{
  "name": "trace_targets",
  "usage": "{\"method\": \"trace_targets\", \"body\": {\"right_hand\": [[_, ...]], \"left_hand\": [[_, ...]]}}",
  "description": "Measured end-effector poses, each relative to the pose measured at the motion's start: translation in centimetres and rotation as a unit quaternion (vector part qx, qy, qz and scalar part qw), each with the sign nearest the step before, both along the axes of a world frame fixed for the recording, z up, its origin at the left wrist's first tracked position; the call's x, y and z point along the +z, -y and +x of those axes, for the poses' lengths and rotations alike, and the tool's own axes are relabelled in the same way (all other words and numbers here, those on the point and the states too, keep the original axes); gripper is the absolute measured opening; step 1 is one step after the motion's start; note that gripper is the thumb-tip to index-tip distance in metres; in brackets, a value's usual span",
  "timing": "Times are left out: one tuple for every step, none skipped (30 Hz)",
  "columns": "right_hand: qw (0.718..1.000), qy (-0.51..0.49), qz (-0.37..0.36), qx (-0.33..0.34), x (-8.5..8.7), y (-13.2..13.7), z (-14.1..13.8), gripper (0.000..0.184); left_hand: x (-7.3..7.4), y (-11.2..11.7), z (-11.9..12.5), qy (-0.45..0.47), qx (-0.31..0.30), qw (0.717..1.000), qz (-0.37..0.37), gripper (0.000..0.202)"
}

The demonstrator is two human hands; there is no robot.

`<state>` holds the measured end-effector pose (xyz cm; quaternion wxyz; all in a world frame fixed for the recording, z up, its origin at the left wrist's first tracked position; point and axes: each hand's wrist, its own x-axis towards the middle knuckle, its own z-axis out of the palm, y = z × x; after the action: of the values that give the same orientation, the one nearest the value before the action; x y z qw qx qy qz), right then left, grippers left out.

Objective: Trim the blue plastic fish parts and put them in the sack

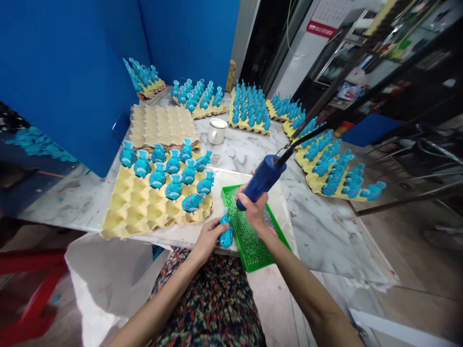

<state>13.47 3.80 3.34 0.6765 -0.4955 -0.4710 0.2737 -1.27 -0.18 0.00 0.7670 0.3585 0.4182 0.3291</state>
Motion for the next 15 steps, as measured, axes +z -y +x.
{"method": "trace_targets", "body": {"right_hand": [[1.000, 0.000, 0.003, -0.003, -0.1, -0.1, 0.0, 0.017], [1.000, -0.001, 0.005, -0.002, -0.2, -0.1, 0.0, 0.017], [1.000, -0.003, 0.005, 0.002, -0.2, -0.1, 0.0, 0.017], [1.000, -0.005, 0.004, 0.007, -0.3, -0.1, 0.0, 0.016], [1.000, -0.006, 0.005, 0.012, -0.4, 0.0, 0.0, 0.016], [1.000, -0.006, 0.005, 0.015, -0.6, 0.0, 0.0, 0.017], [1.000, -0.004, 0.006, 0.016, -0.7, 0.0, -0.1, 0.017], [1.000, -0.002, 0.006, 0.014, -0.8, 0.1, -0.1, 0.018], [1.000, -0.001, 0.007, 0.011, -0.8, 0.1, -0.1, 0.018], [1.000, 0.001, 0.007, 0.007, -0.8, 0.1, -0.1, 0.018], [1.000, 0.004, 0.008, 0.003, -0.7, 0.2, -0.1, 0.017], [1.000, 0.009, 0.009, -0.002, -0.5, 0.2, -0.2, 0.016], [1.000, 0.013, 0.013, -0.008, -0.1, 0.3, -0.2, 0.014], [1.000, 0.015, 0.017, -0.013, 0.3, 0.4, -0.3, 0.013], [0.999, 0.014, 0.025, -0.022, 0.9, 0.5, -0.4, 0.013]], "left_hand": [[0.0, 0.0, 0.0, 0.000, 0.000, 1.000, -0.001, 0.035], [0.0, -0.1, -0.1, -0.001, -0.001, 1.000, -0.001, 0.035], [0.0, -0.1, -0.1, -0.001, 0.000, 1.000, -0.001, 0.035], [0.0, -0.2, -0.1, -0.002, 0.000, 1.000, -0.002, 0.036], [0.0, -0.2, -0.1, -0.002, -0.002, 1.000, -0.002, 0.036], [0.0, -0.3, -0.1, -0.003, -0.004, 1.000, -0.003, 0.036], [0.0, -0.3, -0.1, -0.003, -0.007, 1.000, -0.003, 0.036], [0.0, -0.3, -0.1, -0.003, -0.009, 1.000, -0.001, 0.036], [-0.1, -0.3, 0.0, -0.004, -0.012, 1.000, 0.001, 0.036], [-0.1, -0.3, 0.0, -0.004, -0.013, 1.000, 0.004, 0.035], [-0.1, -0.3, 0.0, -0.004, -0.014, 1.000, 0.005, 0.035], [0.0, -0.3, 0.0, -0.004, -0.013, 1.000, 0.005, 0.035], [0.0, -0.2, 0.0, -0.003, -0.011, 1.000, 0.005, 0.035], [0.0, -0.2, 0.1, -0.002, -0.010, 1.000, 0.006, 0.035], [-0.1, -0.1, 0.1, -0.001, -0.009, 1.000, 0.007, 0.034]]}}
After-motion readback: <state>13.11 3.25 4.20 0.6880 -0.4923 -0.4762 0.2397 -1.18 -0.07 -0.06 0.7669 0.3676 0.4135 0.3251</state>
